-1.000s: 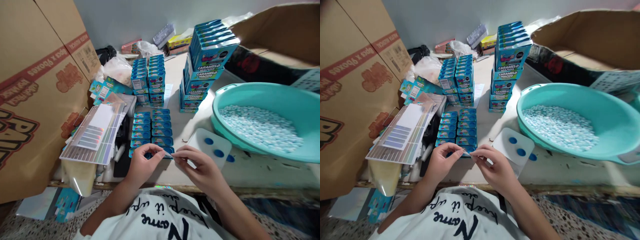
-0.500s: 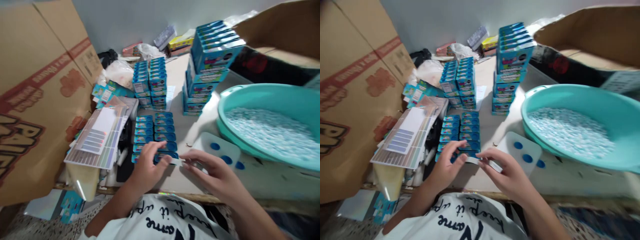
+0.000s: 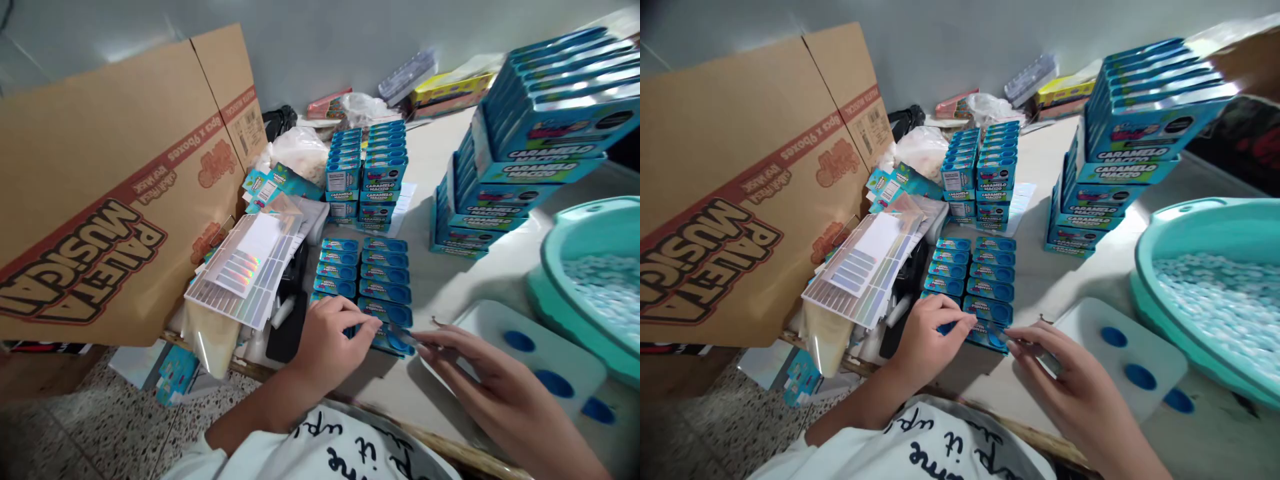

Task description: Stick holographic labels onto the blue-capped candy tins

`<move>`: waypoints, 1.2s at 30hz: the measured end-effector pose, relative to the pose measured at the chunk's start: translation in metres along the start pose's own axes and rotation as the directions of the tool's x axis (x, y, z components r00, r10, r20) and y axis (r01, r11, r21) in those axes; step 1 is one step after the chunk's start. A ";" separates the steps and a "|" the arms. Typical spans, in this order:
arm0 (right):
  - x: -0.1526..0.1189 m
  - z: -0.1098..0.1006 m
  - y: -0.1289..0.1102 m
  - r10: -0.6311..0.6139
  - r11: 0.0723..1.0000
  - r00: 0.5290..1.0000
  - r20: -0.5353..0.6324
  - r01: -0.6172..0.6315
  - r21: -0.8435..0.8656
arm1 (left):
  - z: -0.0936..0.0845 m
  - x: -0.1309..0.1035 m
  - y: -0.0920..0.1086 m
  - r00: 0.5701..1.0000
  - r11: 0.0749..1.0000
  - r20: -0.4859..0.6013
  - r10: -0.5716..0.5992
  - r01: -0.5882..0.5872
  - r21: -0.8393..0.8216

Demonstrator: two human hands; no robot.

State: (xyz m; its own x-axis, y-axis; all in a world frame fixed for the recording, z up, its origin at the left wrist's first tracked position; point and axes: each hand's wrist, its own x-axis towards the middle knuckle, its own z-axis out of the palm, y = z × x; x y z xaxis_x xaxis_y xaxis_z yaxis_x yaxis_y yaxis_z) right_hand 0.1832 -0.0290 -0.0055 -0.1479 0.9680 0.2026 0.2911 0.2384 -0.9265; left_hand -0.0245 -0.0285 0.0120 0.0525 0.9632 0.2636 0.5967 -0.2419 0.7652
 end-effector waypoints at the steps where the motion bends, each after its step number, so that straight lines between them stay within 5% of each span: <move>1: 0.000 -0.001 0.001 -0.003 1.000 1.000 0.016 0.003 -0.011 | -0.001 0.001 0.001 1.000 1.000 -0.008 0.001 -0.001 -0.006; 12: 0.000 -0.004 -0.016 0.023 0.999 0.995 0.101 -0.026 0.022 | -0.001 -0.003 0.010 0.972 0.969 0.235 -0.024 0.081 -0.235; 21: -0.007 -0.001 -0.005 0.136 0.990 0.990 0.024 -0.135 -0.037 | 0.009 -0.005 -0.002 0.970 0.970 0.175 -0.170 0.196 -0.145; 36: 0.005 0.000 0.018 0.376 0.913 0.910 0.175 -0.396 0.102 | 0.013 0.016 0.006 0.943 0.968 0.224 -0.244 0.223 0.113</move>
State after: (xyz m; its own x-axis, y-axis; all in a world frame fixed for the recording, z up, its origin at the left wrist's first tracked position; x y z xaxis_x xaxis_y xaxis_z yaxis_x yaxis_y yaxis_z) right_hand 0.1876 -0.0199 -0.0216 -0.1908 0.9569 -0.2190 0.2280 -0.1738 -0.9580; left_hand -0.0093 -0.0134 0.0130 0.0837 0.9941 -0.0697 0.6801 -0.0058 0.7331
